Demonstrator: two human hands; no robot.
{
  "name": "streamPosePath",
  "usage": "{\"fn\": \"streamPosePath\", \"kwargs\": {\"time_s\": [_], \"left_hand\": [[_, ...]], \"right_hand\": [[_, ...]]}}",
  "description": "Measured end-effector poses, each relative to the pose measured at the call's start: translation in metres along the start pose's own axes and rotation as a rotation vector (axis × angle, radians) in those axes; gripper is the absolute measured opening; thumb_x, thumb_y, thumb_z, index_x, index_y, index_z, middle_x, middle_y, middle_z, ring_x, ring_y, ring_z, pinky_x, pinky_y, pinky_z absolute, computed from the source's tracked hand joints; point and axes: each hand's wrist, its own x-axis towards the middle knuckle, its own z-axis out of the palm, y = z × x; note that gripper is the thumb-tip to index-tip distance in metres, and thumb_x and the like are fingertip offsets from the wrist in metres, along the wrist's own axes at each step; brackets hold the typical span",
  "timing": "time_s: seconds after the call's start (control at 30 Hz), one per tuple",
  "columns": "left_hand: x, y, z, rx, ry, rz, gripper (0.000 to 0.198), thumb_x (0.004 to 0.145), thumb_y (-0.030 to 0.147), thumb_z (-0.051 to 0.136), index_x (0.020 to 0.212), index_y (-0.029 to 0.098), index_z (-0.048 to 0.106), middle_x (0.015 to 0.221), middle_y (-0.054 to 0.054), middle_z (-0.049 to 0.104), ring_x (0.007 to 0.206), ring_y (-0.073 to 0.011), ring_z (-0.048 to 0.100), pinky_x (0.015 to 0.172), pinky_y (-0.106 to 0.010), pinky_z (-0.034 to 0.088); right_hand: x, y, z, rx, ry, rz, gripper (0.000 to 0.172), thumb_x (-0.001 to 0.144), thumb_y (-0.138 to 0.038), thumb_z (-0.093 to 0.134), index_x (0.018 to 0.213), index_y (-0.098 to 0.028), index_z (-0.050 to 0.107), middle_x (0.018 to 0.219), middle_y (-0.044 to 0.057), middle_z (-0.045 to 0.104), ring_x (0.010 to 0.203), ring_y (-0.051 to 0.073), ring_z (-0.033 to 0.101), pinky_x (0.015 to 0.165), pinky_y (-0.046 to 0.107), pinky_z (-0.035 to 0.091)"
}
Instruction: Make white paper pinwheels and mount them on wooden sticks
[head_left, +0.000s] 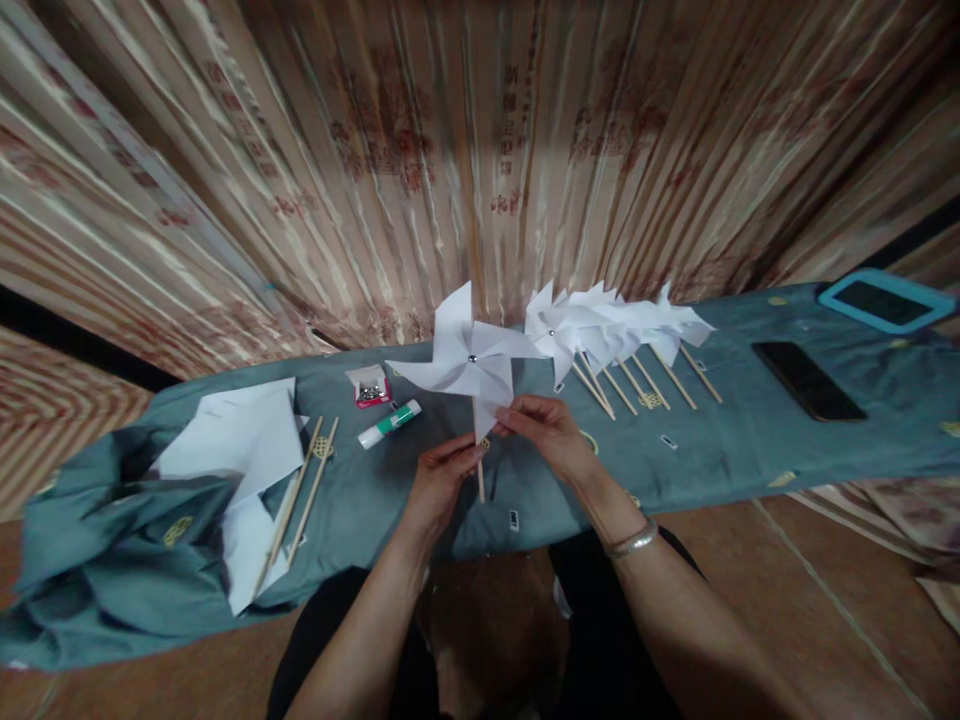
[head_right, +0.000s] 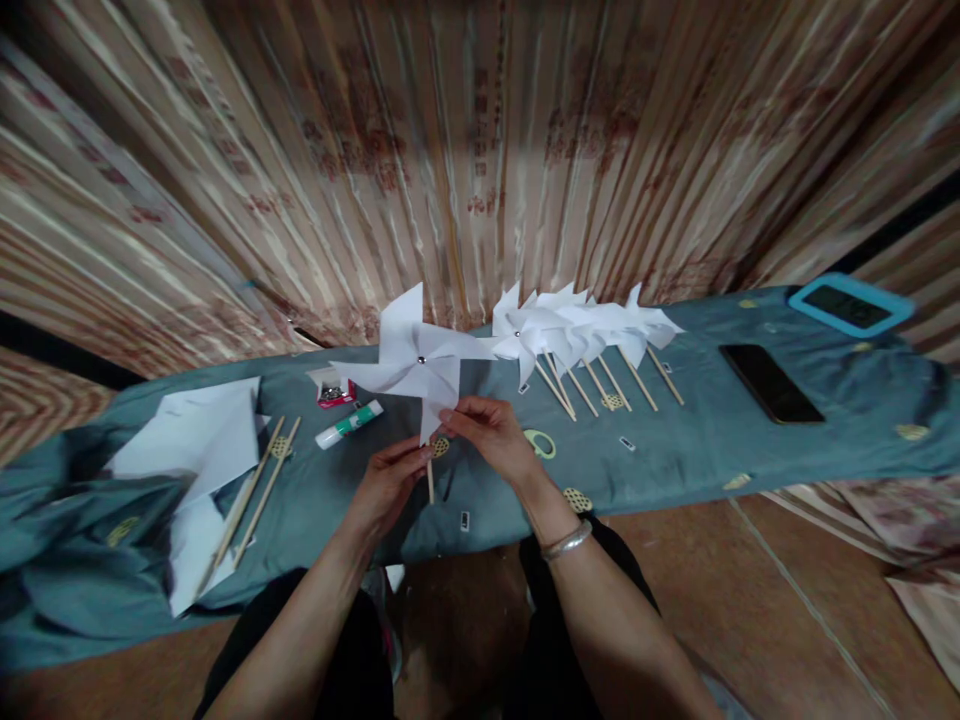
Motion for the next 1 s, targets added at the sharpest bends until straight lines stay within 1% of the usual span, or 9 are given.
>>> {"fn": "streamPosePath", "kwargs": {"time_s": [0.2, 0.33, 0.5, 0.57, 0.67, 0.77, 0.83, 0.9, 1.0], "left_hand": [[-0.002, 0.003, 0.003, -0.045, -0.030, 0.009, 0.037, 0.049, 0.030, 0.092, 0.083, 0.018, 0.081, 0.087, -0.008, 0.078, 0.079, -0.0166, 0.067, 0.076, -0.026, 0.047], [-0.005, 0.005, 0.004, -0.059, -0.025, 0.018, 0.036, 0.047, 0.031, 0.093, 0.079, 0.019, 0.080, 0.083, -0.007, 0.078, 0.074, -0.0143, 0.066, 0.072, -0.024, 0.047], [-0.008, 0.007, 0.001, -0.069, -0.041, 0.023, 0.039, 0.048, 0.031, 0.092, 0.083, 0.018, 0.080, 0.080, -0.006, 0.078, 0.071, -0.0133, 0.065, 0.071, -0.025, 0.047], [-0.011, 0.008, 0.000, -0.066, -0.027, 0.012, 0.038, 0.048, 0.030, 0.092, 0.082, 0.017, 0.080, 0.078, -0.005, 0.077, 0.068, -0.0120, 0.063, 0.067, -0.024, 0.047], [-0.014, 0.010, -0.002, -0.076, 0.012, 0.001, 0.037, 0.044, 0.029, 0.093, 0.077, 0.018, 0.080, 0.074, -0.004, 0.076, 0.063, -0.0101, 0.060, 0.061, -0.022, 0.046], [-0.018, 0.010, -0.002, -0.078, 0.011, -0.008, 0.036, 0.042, 0.028, 0.093, 0.075, 0.019, 0.080, 0.077, -0.004, 0.076, 0.061, -0.0087, 0.058, 0.057, -0.021, 0.044], [-0.021, 0.009, -0.002, -0.066, 0.003, -0.028, 0.035, 0.043, 0.028, 0.093, 0.075, 0.020, 0.081, 0.081, -0.005, 0.077, 0.061, -0.0082, 0.057, 0.057, -0.021, 0.043], [-0.023, 0.007, -0.002, -0.046, -0.005, -0.048, 0.035, 0.043, 0.028, 0.092, 0.075, 0.019, 0.081, 0.084, -0.006, 0.077, 0.062, -0.0080, 0.056, 0.058, -0.021, 0.043], [-0.027, 0.004, -0.002, -0.018, -0.013, -0.063, 0.035, 0.043, 0.028, 0.092, 0.075, 0.019, 0.081, 0.082, -0.006, 0.077, 0.060, -0.0076, 0.053, 0.057, -0.021, 0.041]], "right_hand": [[0.000, 0.007, 0.012, -0.044, -0.015, 0.002, 0.033, 0.068, -0.051, 0.079, 0.062, -0.020, 0.072, 0.062, 0.000, 0.070, 0.058, 0.012, 0.058, 0.061, 0.026, 0.046], [-0.001, 0.005, 0.020, -0.105, -0.017, -0.025, 0.034, 0.071, -0.050, 0.076, 0.058, -0.020, 0.069, 0.057, -0.001, 0.066, 0.055, 0.011, 0.055, 0.059, 0.025, 0.044], [-0.008, -0.003, 0.015, -0.164, 0.010, -0.007, 0.038, 0.065, -0.055, 0.079, 0.057, -0.019, 0.070, 0.054, -0.001, 0.065, 0.052, 0.010, 0.052, 0.053, 0.025, 0.041], [-0.012, -0.007, 0.007, -0.162, 0.076, -0.007, 0.042, 0.063, -0.059, 0.079, 0.057, -0.019, 0.070, 0.052, 0.000, 0.065, 0.050, 0.010, 0.052, 0.051, 0.025, 0.040], [-0.016, -0.011, -0.011, -0.093, 0.264, -0.024, 0.043, 0.062, -0.061, 0.079, 0.058, -0.019, 0.071, 0.054, 0.001, 0.066, 0.049, 0.010, 0.053, 0.050, 0.024, 0.041], [-0.017, -0.012, -0.028, 0.048, 0.469, -0.068, 0.039, 0.058, -0.059, 0.083, 0.059, -0.021, 0.072, 0.058, 0.001, 0.068, 0.050, 0.009, 0.053, 0.051, 0.023, 0.042], [-0.017, -0.012, -0.035, 0.120, 0.562, -0.106, 0.036, 0.055, -0.055, 0.085, 0.065, -0.022, 0.074, 0.065, 0.001, 0.071, 0.055, 0.009, 0.056, 0.055, 0.023, 0.044], [-0.017, -0.013, -0.037, 0.134, 0.597, -0.140, 0.036, 0.056, -0.052, 0.085, 0.076, -0.024, 0.077, 0.077, 0.001, 0.075, 0.064, 0.012, 0.062, 0.062, 0.024, 0.047], [-0.018, -0.014, -0.036, 0.084, 0.560, -0.180, 0.034, 0.064, -0.050, 0.082, 0.086, -0.025, 0.078, 0.090, 0.003, 0.077, 0.077, 0.015, 0.066, 0.073, 0.029, 0.050]]}}
